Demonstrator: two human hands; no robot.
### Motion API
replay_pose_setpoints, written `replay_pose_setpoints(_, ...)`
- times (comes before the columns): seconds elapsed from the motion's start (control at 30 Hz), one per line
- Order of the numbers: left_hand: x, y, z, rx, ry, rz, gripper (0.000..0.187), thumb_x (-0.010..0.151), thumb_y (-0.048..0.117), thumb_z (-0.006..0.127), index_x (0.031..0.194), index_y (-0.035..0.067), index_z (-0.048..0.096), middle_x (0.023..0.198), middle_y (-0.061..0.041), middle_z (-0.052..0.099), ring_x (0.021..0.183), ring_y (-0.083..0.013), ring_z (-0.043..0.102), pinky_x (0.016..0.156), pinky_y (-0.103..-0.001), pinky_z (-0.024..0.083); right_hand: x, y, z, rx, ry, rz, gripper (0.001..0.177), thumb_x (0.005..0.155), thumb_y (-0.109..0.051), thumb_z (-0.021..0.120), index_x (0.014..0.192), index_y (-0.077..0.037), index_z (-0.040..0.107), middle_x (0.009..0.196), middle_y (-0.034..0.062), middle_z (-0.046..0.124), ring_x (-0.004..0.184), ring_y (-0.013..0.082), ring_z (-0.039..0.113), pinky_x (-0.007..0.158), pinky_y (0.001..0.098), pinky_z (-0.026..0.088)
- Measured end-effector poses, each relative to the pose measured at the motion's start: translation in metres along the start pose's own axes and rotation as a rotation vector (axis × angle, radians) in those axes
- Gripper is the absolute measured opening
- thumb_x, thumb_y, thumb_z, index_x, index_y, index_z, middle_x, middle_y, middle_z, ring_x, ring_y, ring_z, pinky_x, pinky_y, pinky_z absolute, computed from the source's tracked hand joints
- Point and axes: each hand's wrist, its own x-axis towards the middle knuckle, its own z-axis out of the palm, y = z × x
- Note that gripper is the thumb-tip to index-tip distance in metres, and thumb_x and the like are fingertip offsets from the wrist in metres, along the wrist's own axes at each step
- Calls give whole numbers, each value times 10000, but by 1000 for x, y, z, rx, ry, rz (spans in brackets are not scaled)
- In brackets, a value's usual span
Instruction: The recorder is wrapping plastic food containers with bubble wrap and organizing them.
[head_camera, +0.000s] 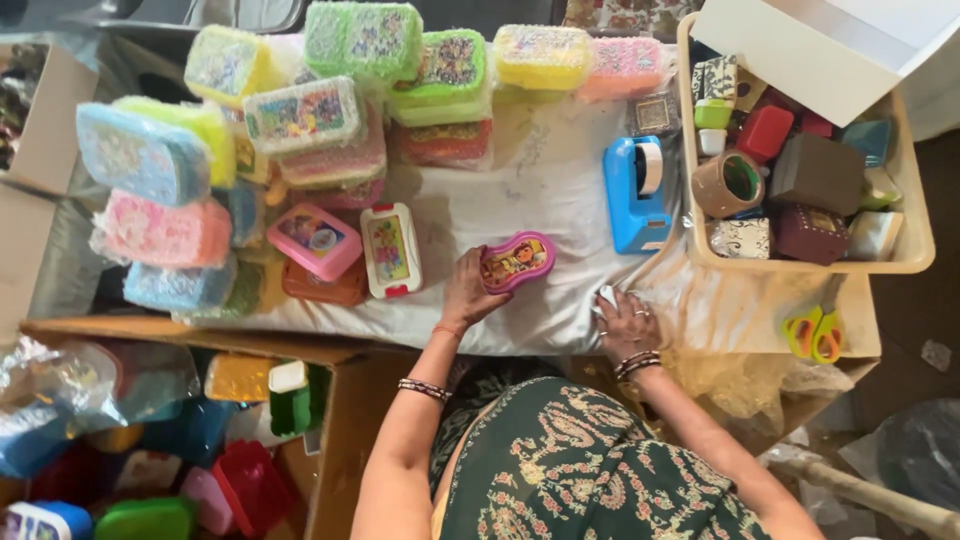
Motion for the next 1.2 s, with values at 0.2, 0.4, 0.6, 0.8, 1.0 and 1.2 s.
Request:
replay_pose_setpoints(0.2, 24, -24, -11, -62, 9, -54, 1151, 596, 478, 921, 1494, 8, 374, 1376, -177, 531, 1261, -359, 542, 1030, -461, 476, 43, 21, -14, 481, -170, 276, 353, 1022, -377, 561, 1343, -271, 661, 1297, 88, 683, 1076, 255, 678, 889, 415, 573)
replay_pose_setpoints(0.4, 21, -33, -6, -94, 1, -27, 1130, 588, 523, 934, 1467, 36, 417, 1411, -160, 546, 1292, -353, 536, 1078, -517, 376, 116, -104, -68, 646, 329, -127, 316, 979, -262, 665, 1286, -191, 694, 1127, 78, 742, 975, 250, 701, 829, 397, 571)
replay_pose_setpoints(0.6, 10, -125, 67, -280, 95, 203, 812, 794, 329, 811, 1498, 84, 490, 1427, -135, 587, 1345, -327, 548, 1230, -449, 404, 130, -206, -43, 293, 363, -461, 644, 847, -344, 666, 1452, -190, 509, 1516, 113, 489, 1415, 302, 440, 1089, 656, 370)
replay_pose_setpoints(0.8, 21, -67, 16, -254, 208, 262, 1014, 640, 393, 918, 1431, -25, 441, 1428, -279, 514, 1352, -470, 484, 1143, -501, 386, 161, -151, -18, -92, 218, -252, 597, 972, -348, 554, 1550, -399, 414, 1661, -39, 344, 1493, 256, 307, 1088, 788, 265)
replay_pose_setpoints(1.0, 19, -74, 25, -245, 164, 202, 1063, 683, 452, 930, 1467, -48, 416, 1470, -272, 505, 1355, -434, 510, 1147, -483, 416, 178, -116, 17, 346, 95, 139, 568, 1041, -322, 485, 1599, -263, 399, 1620, 195, 331, 1428, 418, 355, 1154, 546, 332)
replay_pose_setpoints(1.2, 8, -115, 62, -333, 114, 174, 865, 792, 261, 821, 1527, 7, 441, 1492, -213, 559, 1369, -382, 560, 1165, -440, 452, 115, -211, -17, -7, 208, -286, 632, 899, -212, 550, 1522, -260, 462, 1604, 45, 413, 1467, 296, 395, 1220, 534, 267)
